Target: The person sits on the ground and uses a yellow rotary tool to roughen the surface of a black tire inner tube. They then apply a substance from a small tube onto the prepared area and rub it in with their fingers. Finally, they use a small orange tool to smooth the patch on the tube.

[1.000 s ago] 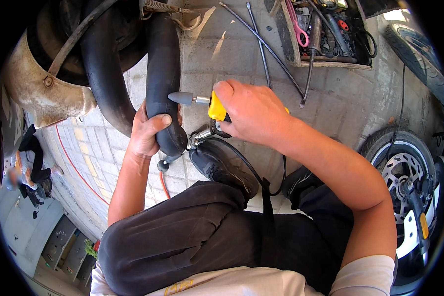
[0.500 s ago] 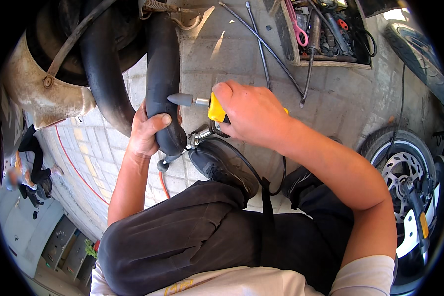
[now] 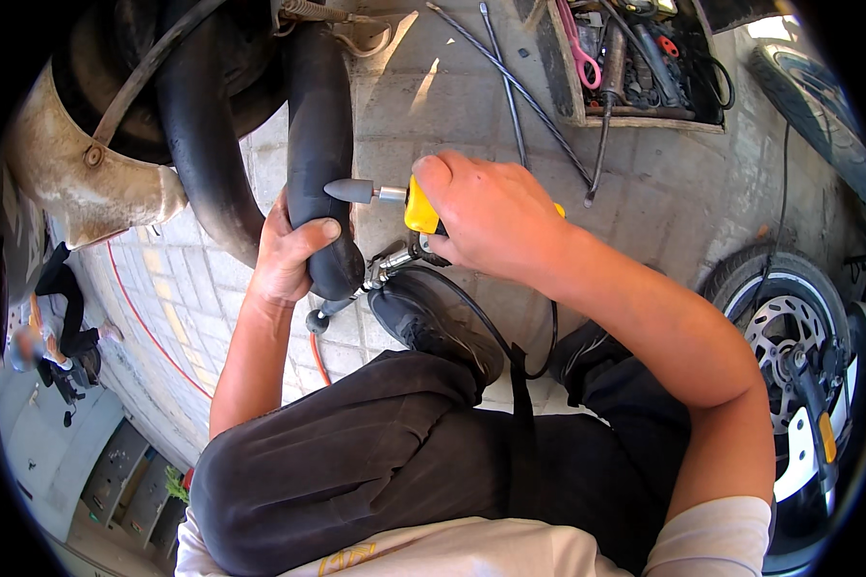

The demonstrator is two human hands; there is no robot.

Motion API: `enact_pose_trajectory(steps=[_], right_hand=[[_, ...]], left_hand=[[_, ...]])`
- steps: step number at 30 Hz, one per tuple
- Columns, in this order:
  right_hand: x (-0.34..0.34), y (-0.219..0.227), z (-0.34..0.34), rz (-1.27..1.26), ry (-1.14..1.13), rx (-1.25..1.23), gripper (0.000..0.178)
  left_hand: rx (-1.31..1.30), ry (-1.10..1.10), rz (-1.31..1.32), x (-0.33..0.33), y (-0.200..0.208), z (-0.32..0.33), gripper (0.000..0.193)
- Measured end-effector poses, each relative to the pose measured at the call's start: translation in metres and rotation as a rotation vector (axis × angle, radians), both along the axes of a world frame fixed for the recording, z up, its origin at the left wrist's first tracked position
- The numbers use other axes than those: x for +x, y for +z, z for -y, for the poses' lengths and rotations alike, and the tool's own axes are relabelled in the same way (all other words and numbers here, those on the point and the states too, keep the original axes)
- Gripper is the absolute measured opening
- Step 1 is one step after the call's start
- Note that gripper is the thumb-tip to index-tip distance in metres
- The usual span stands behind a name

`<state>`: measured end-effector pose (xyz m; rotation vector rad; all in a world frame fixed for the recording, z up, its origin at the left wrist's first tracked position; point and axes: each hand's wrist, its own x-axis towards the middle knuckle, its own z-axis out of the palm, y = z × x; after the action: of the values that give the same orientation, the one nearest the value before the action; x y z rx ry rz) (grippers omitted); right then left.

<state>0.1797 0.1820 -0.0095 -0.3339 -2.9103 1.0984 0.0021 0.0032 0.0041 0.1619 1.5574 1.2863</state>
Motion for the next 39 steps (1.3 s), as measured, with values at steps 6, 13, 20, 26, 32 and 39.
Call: enact_pose_trajectory(steps=[6, 13, 20, 26, 32, 39], right_hand=[[0.0008, 0.0015, -0.0003, 0.008, 0.006, -0.006, 0.045], [0.0014, 0.0024, 0.0003, -0.001, 0.023, 0.011, 0.045], [0.0024, 0.0015, 0.0019, -0.017, 0.037, 0.021, 0.046], [-0.0004, 0.0042, 0.0015, 0.023, 0.047, 0.024, 0.045], [-0.002, 0.0039, 0.0019, 0.03, 0.052, 0.025, 0.044], [-0.0031, 0.0046, 0.0011, 0.058, 0.04, 0.016, 0.043]], left_hand=[[-0.019, -0.044, -0.022, -0.0006, 0.0023, -0.0029, 0.066], [-0.056, -0.066, -0.125, 0.0024, 0.0001, -0.0035, 0.063], [-0.108, -0.124, -0.251, 0.0017, -0.005, -0.0013, 0.065], [-0.145, -0.139, -0.295, 0.0015, -0.0058, -0.0008, 0.065], [-0.197, -0.186, -0.378, 0.0028, 0.0001, -0.0049, 0.064], [-0.227, -0.201, -0.393, 0.0037, 0.0015, -0.0056, 0.067]])
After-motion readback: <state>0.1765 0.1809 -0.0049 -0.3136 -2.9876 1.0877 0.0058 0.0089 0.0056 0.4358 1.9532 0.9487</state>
